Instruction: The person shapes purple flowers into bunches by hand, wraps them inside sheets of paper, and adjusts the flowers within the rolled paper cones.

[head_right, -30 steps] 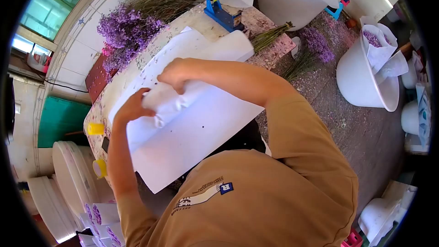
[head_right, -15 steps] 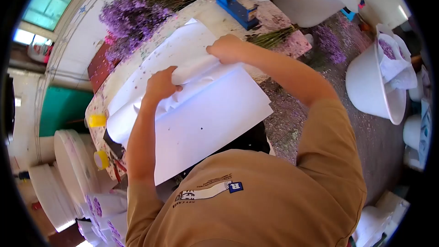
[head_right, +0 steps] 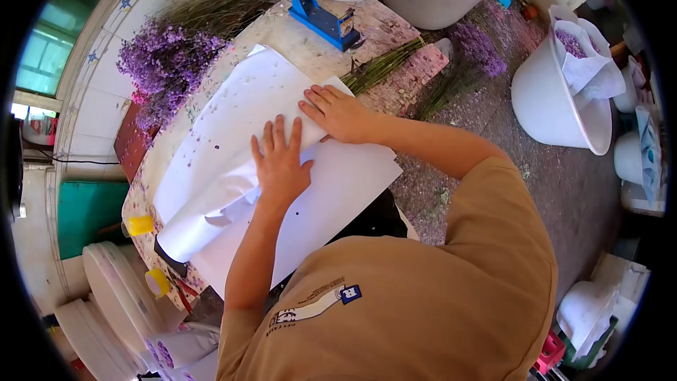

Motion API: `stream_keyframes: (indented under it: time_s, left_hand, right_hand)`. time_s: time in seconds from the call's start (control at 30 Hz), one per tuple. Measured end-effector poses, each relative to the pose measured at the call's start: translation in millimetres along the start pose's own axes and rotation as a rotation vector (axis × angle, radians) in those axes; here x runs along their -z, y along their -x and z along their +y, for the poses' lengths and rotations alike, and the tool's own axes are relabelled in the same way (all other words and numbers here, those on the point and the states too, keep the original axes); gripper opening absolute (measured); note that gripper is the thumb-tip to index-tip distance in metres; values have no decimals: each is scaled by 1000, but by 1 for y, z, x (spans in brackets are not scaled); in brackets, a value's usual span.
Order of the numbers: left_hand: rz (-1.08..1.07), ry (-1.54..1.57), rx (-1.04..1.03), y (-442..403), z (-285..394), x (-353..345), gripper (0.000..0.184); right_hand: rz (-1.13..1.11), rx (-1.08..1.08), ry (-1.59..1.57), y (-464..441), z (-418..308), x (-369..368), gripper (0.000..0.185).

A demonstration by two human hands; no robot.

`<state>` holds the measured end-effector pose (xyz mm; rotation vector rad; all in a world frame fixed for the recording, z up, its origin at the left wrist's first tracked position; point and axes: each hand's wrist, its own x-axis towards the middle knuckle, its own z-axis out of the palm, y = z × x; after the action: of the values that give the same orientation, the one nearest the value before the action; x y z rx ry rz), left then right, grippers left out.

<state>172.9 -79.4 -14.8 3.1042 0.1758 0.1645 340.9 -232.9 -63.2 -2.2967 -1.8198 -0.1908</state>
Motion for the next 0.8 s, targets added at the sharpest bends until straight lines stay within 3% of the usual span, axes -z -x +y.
stream_keyframes:
  time_s: [0.1, 0.23, 0.3, 0.47, 0.53, 0.57, 0.63, 0.67, 0.73, 0.8]
  left_hand:
    - [34, -58, -17, -21, -4, -15, 93]
    - [41, -36, -195, -55, -57, -13, 83]
    - [-318, 199, -279, -81, -80, 6, 75]
    - [-334, 155, -353, -111, -102, 6, 73]
    - [-149, -135, -479, -103, -101, -14, 81]
    - [-152, -137, -472, -96, -99, -20, 81]
    - [91, -267, -487, -81, -92, -28, 83]
    - [122, -305, -474, -78, -88, -32, 82]
    - [181, -311, -472, -73, -83, -44, 77]
    - [255, -331, -473, -70, -75, -38, 72]
  right_hand:
    - [-99, 43, -37, -7, 14, 13, 73]
    - [-102, 79, -8, -23, 53, 8, 69]
    - [-279, -21, -133, -39, 66, 10, 66]
    - [-120, 25, -48, -57, 70, 0, 67]
    - [52, 27, 130, -48, 57, -1, 72]
    - [53, 34, 126, -48, 58, 1, 72]
    - [-85, 4, -60, -48, 61, 9, 84]
    - [-88, 5, -70, -56, 62, 17, 84]
    - [-406, -102, -149, -84, 71, 35, 85]
    - [-485, -128, -205, -102, 72, 36, 78]
